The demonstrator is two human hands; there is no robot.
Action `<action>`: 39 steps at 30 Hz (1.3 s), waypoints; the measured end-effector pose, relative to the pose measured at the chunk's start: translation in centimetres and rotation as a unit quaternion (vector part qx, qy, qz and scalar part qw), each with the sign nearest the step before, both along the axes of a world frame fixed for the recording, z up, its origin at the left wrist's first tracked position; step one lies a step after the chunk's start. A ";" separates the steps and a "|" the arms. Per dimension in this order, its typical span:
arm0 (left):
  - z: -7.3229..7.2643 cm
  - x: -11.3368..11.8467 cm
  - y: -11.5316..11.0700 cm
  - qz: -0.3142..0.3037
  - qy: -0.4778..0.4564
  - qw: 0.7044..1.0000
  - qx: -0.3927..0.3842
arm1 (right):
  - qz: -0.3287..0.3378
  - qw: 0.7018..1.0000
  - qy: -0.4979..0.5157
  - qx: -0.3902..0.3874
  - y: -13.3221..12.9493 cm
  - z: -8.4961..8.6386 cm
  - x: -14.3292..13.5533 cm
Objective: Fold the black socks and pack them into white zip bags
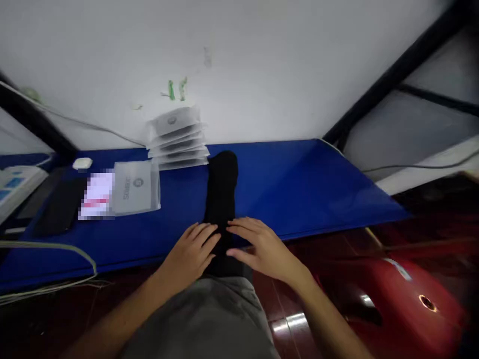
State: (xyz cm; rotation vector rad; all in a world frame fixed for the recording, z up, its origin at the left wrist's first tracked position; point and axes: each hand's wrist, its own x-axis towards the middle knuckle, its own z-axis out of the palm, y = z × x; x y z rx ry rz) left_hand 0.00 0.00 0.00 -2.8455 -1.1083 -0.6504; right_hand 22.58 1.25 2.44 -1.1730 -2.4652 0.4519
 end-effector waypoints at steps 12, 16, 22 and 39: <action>-0.8 1.4 1.0 0.018 -0.069 0.995 -0.075 | -0.026 1.000 0.006 0.012 -0.5 -1.4 -0.6; -0.4 2.2 2.1 0.024 -0.085 0.989 -0.121 | -0.045 0.998 0.029 0.029 0.6 -2.0 -0.2; 1.1 1.4 3.1 0.000 -0.067 0.980 -0.187 | -0.060 0.996 0.066 0.018 1.5 -2.4 0.4; 0.9 1.4 4.2 -0.020 -0.062 0.985 -0.161 | -0.062 0.996 0.027 0.056 1.4 -2.0 -0.1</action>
